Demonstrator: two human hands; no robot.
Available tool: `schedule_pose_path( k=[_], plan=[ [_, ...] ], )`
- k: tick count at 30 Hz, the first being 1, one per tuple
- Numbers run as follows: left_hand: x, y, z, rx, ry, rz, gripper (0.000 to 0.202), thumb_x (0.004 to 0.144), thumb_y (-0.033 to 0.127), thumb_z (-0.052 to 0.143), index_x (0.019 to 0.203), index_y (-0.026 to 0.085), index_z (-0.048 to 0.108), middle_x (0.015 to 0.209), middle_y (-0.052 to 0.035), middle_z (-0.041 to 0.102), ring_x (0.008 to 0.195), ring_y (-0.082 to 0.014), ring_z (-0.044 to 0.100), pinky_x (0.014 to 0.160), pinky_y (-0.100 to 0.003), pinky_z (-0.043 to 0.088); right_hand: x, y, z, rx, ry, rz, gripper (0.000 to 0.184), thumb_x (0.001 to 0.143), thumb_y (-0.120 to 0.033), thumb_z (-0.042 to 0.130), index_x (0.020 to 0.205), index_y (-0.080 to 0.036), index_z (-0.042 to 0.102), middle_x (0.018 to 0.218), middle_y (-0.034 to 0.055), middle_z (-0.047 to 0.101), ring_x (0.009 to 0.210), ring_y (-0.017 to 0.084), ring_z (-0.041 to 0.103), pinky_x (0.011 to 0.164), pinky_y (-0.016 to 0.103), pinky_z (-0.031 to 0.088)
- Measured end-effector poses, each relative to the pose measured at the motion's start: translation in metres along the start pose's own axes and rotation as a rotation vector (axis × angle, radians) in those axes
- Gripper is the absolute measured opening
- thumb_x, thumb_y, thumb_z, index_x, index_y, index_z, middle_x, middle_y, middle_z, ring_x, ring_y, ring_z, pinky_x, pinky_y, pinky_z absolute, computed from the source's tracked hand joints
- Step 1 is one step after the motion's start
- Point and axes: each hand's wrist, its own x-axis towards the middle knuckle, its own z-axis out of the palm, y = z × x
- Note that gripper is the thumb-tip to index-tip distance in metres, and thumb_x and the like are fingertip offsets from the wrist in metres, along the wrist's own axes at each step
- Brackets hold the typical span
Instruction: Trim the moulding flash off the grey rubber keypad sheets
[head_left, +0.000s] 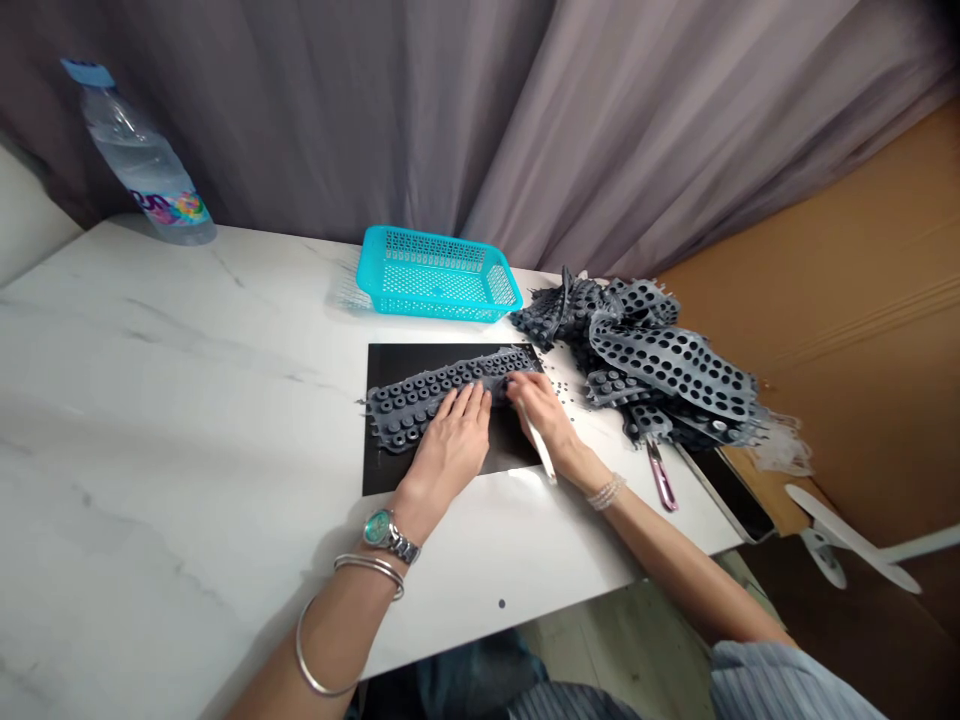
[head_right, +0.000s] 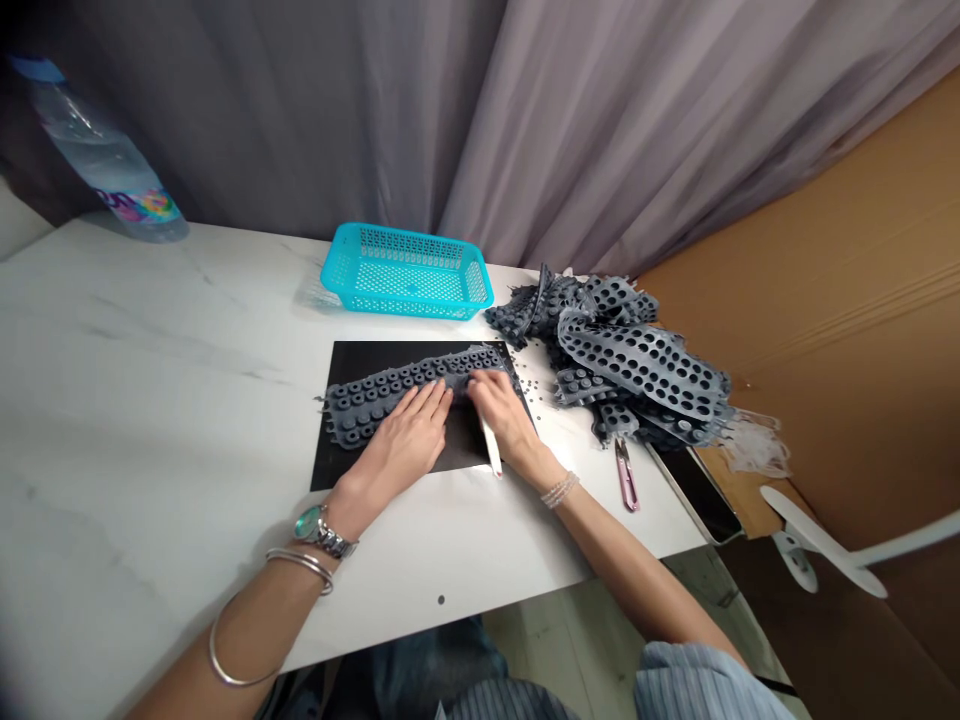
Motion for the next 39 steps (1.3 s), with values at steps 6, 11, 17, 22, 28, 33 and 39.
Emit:
schedule_pose_path(
  k=[6, 11, 17, 22, 28, 33, 39],
  plan=[
    [0.0, -0.001, 0.001, 0.006, -0.009, 0.009, 0.053, 0.096, 0.017, 0.034, 0.147, 0.003, 0.036, 0.153, -0.0182, 0.038, 0.142, -0.0264, 0.035, 0.118, -0.043, 0.025, -0.023, 0.041, -0.015, -0.071, 0.282, 0.416, 0.021, 0.098, -0.037, 0.045, 0.097, -0.021, 0.059, 0.1, 0.0099, 0.067, 0.09, 0.026, 0.062, 0.079, 0.043, 0.052],
    [-0.001, -0.002, 0.0, 0.007, 0.004, 0.014, 0.054, 0.094, 0.015, 0.038, 0.147, 0.006, 0.037, 0.155, -0.0173, 0.035, 0.142, -0.0273, 0.036, 0.117, -0.043, 0.026, -0.036, 0.027, -0.026, -0.091, 0.165, 0.235, 0.018, 0.096, -0.034, 0.051, 0.099, -0.022, 0.062, 0.118, 0.012, 0.065, 0.106, 0.027, 0.058, 0.088, 0.048, 0.053],
    [-0.001, -0.002, -0.003, 0.009, 0.001, 0.023, 0.051, 0.095, 0.017, 0.038, 0.145, 0.008, 0.042, 0.152, -0.019, 0.039, 0.14, -0.0305, 0.038, 0.114, -0.045, 0.031, -0.036, -0.005, -0.007, -0.047, -0.047, -0.081, 0.017, 0.097, -0.025, 0.05, 0.109, -0.024, 0.062, 0.126, 0.0084, 0.064, 0.114, 0.026, 0.057, 0.091, 0.046, 0.055],
    [-0.001, -0.002, -0.003, 0.015, 0.001, 0.021, 0.051, 0.095, 0.016, 0.037, 0.145, 0.006, 0.042, 0.151, -0.0188, 0.041, 0.139, -0.0292, 0.04, 0.115, -0.044, 0.03, -0.031, -0.007, 0.002, -0.073, -0.064, -0.134, 0.017, 0.097, -0.024, 0.051, 0.109, -0.024, 0.062, 0.125, 0.0093, 0.066, 0.113, 0.025, 0.059, 0.089, 0.046, 0.057],
    [-0.001, -0.002, -0.002, 0.025, -0.004, 0.02, 0.052, 0.094, 0.016, 0.037, 0.146, 0.006, 0.04, 0.152, -0.0177, 0.04, 0.14, -0.029, 0.039, 0.116, -0.044, 0.029, -0.025, -0.01, -0.001, -0.074, -0.116, -0.138, 0.016, 0.098, -0.023, 0.049, 0.107, -0.022, 0.063, 0.127, 0.0125, 0.064, 0.115, 0.027, 0.059, 0.09, 0.048, 0.057],
    [-0.002, -0.002, -0.002, 0.023, -0.005, 0.025, 0.053, 0.094, 0.015, 0.038, 0.146, 0.005, 0.039, 0.153, -0.0183, 0.038, 0.141, -0.0295, 0.037, 0.117, -0.044, 0.028, -0.022, -0.014, -0.005, -0.082, -0.16, -0.156, 0.017, 0.099, -0.022, 0.046, 0.106, -0.02, 0.061, 0.126, 0.0134, 0.063, 0.113, 0.027, 0.058, 0.089, 0.047, 0.057],
    [-0.002, -0.002, -0.002, 0.019, 0.003, 0.016, 0.052, 0.095, 0.017, 0.036, 0.146, 0.007, 0.04, 0.152, -0.0167, 0.039, 0.141, -0.0275, 0.037, 0.117, -0.043, 0.028, -0.019, -0.022, -0.009, 0.01, -0.167, -0.13, 0.016, 0.098, -0.019, 0.044, 0.101, -0.023, 0.06, 0.122, 0.0118, 0.063, 0.11, 0.025, 0.056, 0.09, 0.044, 0.056]
  ],
)
